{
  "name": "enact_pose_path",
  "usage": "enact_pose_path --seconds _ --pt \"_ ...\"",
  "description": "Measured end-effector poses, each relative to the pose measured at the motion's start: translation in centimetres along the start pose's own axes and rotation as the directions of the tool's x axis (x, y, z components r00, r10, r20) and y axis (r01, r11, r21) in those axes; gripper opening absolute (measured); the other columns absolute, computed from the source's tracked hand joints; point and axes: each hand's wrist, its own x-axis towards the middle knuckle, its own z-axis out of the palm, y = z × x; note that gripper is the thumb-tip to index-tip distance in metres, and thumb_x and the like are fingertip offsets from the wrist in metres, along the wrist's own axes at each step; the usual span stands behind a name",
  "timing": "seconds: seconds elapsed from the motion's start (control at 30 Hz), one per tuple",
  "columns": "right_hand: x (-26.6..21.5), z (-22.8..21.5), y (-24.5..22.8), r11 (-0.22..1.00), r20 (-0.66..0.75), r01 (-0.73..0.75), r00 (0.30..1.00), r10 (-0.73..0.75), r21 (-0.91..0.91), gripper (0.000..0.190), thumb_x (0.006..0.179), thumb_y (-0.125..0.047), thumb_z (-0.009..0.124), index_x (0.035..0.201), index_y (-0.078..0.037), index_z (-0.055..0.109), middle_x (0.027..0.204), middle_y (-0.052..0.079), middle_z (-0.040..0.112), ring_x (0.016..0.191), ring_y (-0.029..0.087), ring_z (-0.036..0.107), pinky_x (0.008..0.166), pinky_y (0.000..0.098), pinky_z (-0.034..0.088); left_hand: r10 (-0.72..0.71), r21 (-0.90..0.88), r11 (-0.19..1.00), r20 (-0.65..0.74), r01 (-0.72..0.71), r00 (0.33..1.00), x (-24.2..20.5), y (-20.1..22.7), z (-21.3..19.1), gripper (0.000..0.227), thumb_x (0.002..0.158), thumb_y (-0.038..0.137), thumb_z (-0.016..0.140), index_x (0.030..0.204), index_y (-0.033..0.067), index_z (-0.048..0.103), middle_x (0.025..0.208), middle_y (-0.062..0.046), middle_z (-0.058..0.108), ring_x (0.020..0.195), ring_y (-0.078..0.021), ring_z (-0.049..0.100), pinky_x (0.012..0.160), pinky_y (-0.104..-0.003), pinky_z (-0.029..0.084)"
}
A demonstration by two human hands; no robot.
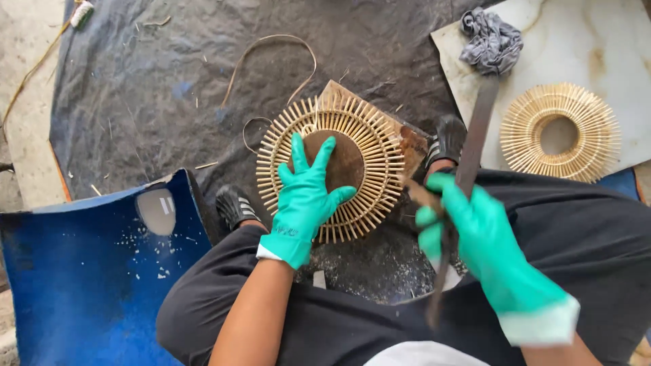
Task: The recorder is assembling and shaping a wooden basket using various tools and materials.
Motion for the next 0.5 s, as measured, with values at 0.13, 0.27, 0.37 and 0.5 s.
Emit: enact_pose_path --seconds 0.13,0.27,0.37,0.5 --pt "-4.1 -1.0 0.7 0.951 0.129 -0.291 0.944 0.303 -0.104 0.052 0.091 -0.039 0.060 0.138 -0.016 0.061 0.070 0.016 0.070 0.032 0.021 0.048 0.030 0.0345 0.037 -0.010 -0.015 1.000 -0.006 0.010 1.000 0.7 -0.2 0.2 0.102 0.066 0.047 0.093 0.153 0.0395 0.039 0.169 -0.015 0.001 0.141 -0.0585 0.023 0.106 -0.059 0.045" --pt "-5.0 0.1 3.2 0.922 0.087 -0.387 0.919 0.385 0.015 0.055 0.094 -0.041 0.058 0.146 -0.023 0.054 0.074 0.014 0.071 0.033 0.019 0.045 0.031 0.0323 0.034 0.000 -0.003 1.000 -0.004 0.000 1.000 0.8 -0.5 0.4 0.104 0.064 0.050 0.093 0.153 0.0394 0.039 0.169 -0.015 0.002 0.141 -0.0592 0.023 0.107 -0.059 0.045" --pt "-3.0 -1.4 5.5 0.929 0.231 -0.346 0.901 0.367 -0.129 0.056 0.094 -0.038 0.058 0.147 -0.020 0.054 0.072 0.015 0.071 0.032 0.020 0.047 0.030 0.0326 0.035 -0.006 -0.015 1.000 0.005 0.006 1.000 0.8 -0.5 0.4 0.105 0.064 0.049 0.094 0.153 0.0399 0.040 0.170 -0.015 0.002 0.142 -0.0592 0.022 0.108 -0.060 0.044" --pt "-2.7 -1.7 5.7 0.931 0.179 -0.358 0.914 0.365 -0.076 0.055 0.096 -0.037 0.056 0.147 -0.017 0.055 0.072 0.016 0.072 0.030 0.018 0.042 0.029 0.0316 0.032 0.001 -0.017 1.000 -0.006 -0.001 1.000 1.0 -1.1 0.6 0.105 0.063 0.048 0.095 0.152 0.0397 0.041 0.170 -0.016 0.003 0.142 -0.0591 0.023 0.109 -0.061 0.042"
